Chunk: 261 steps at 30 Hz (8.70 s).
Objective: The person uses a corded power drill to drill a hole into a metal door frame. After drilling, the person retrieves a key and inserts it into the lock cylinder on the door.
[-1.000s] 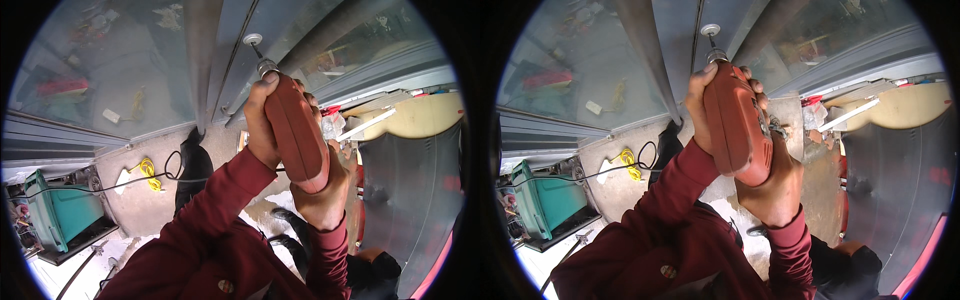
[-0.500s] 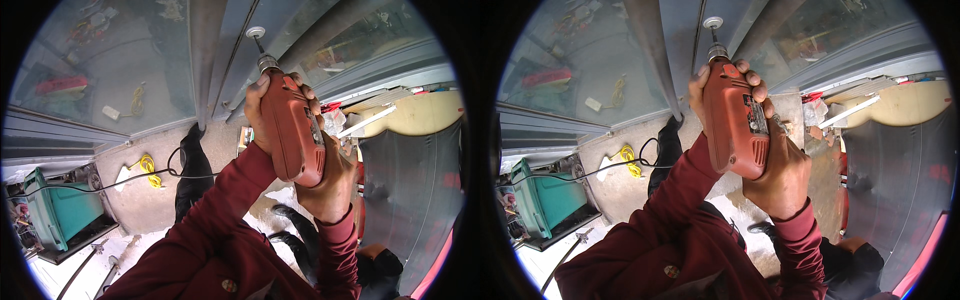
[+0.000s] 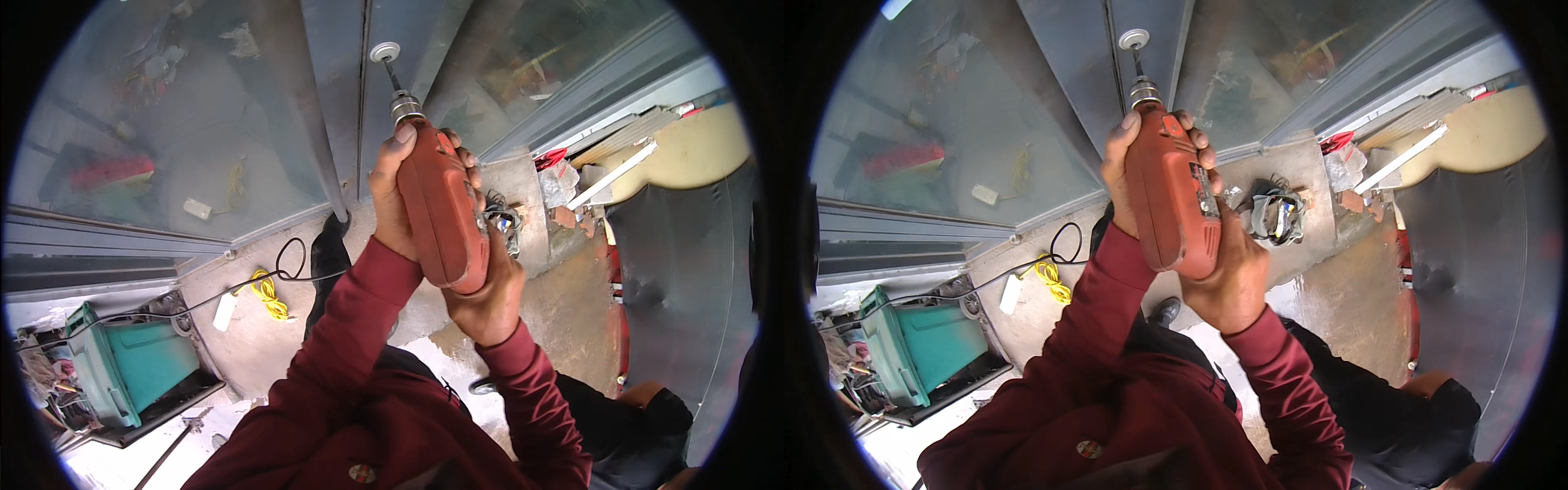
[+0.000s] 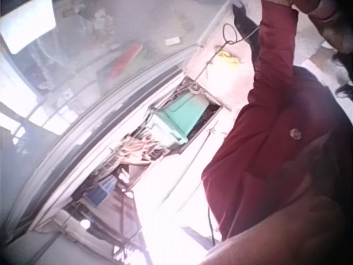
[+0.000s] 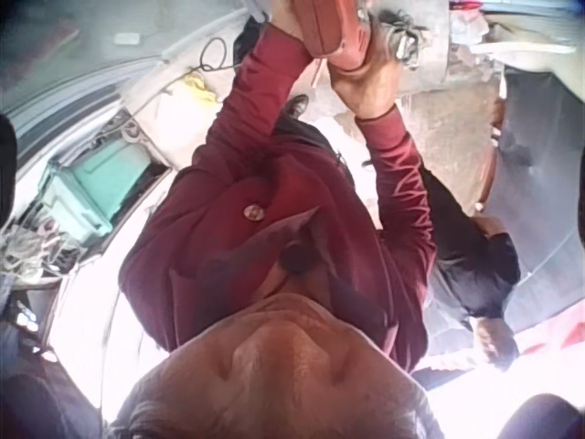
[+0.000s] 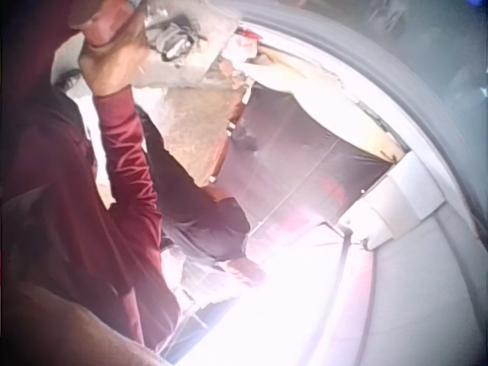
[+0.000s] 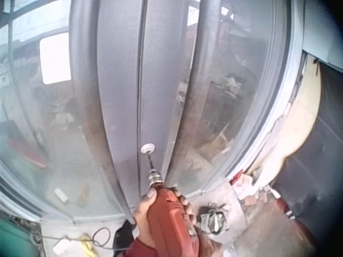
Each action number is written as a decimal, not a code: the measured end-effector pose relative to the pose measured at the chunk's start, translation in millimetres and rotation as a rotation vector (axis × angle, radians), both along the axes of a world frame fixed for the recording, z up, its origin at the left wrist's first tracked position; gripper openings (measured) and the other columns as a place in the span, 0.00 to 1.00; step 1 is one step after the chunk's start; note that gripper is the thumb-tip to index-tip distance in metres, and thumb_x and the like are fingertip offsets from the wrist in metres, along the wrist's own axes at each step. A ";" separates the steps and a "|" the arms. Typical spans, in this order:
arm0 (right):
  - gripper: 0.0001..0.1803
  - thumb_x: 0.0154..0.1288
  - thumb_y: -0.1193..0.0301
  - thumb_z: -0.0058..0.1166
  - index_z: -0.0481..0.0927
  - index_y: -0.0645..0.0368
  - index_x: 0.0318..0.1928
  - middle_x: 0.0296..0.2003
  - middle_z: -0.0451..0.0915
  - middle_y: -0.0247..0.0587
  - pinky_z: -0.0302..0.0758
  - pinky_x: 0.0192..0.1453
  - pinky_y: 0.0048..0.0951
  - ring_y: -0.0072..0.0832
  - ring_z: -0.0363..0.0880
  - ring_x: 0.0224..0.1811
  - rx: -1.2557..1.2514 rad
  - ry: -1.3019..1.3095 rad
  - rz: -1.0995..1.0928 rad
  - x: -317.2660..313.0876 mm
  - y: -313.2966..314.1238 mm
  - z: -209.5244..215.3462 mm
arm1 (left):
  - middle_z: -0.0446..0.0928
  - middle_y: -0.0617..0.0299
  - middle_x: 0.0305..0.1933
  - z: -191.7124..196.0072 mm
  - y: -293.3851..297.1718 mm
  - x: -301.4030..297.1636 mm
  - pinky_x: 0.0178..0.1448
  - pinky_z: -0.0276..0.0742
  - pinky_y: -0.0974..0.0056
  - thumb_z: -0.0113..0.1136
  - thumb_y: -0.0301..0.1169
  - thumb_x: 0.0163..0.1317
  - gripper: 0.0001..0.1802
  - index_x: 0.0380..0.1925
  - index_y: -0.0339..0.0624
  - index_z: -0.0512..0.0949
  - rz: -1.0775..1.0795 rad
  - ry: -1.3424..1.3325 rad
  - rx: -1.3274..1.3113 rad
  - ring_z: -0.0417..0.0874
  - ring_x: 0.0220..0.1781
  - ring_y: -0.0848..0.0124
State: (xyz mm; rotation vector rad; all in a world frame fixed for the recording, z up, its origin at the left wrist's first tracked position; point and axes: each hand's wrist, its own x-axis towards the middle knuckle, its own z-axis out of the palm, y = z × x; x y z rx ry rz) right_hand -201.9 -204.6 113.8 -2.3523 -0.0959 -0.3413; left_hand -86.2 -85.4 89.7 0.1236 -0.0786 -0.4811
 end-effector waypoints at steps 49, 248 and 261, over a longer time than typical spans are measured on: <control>0.40 0.56 0.71 0.78 0.73 0.66 0.67 0.52 0.86 0.48 0.79 0.63 0.34 0.34 0.86 0.54 1.148 0.289 0.018 -141.2 51.9 -142.3 | 0.78 0.54 0.44 -49.2 30.6 -131.7 0.55 0.81 0.57 0.69 0.52 0.65 0.26 0.45 0.40 0.76 -0.102 0.103 1.042 0.83 0.46 0.61; 0.37 0.54 0.76 0.76 0.74 0.66 0.64 0.48 0.86 0.46 0.81 0.56 0.30 0.28 0.87 0.50 0.877 0.084 0.034 -31.3 50.6 -91.5 | 0.80 0.51 0.38 17.8 16.9 -11.4 0.38 0.87 0.49 0.67 0.53 0.66 0.25 0.41 0.39 0.79 -0.037 -0.048 1.028 0.86 0.39 0.55; 0.36 0.53 0.79 0.72 0.77 0.64 0.65 0.51 0.85 0.45 0.80 0.57 0.31 0.30 0.86 0.52 0.802 0.095 0.013 -13.3 48.6 -84.2 | 0.77 0.55 0.38 22.1 15.2 5.5 0.46 0.84 0.51 0.68 0.45 0.66 0.20 0.41 0.39 0.75 -0.006 -0.012 0.926 0.82 0.41 0.59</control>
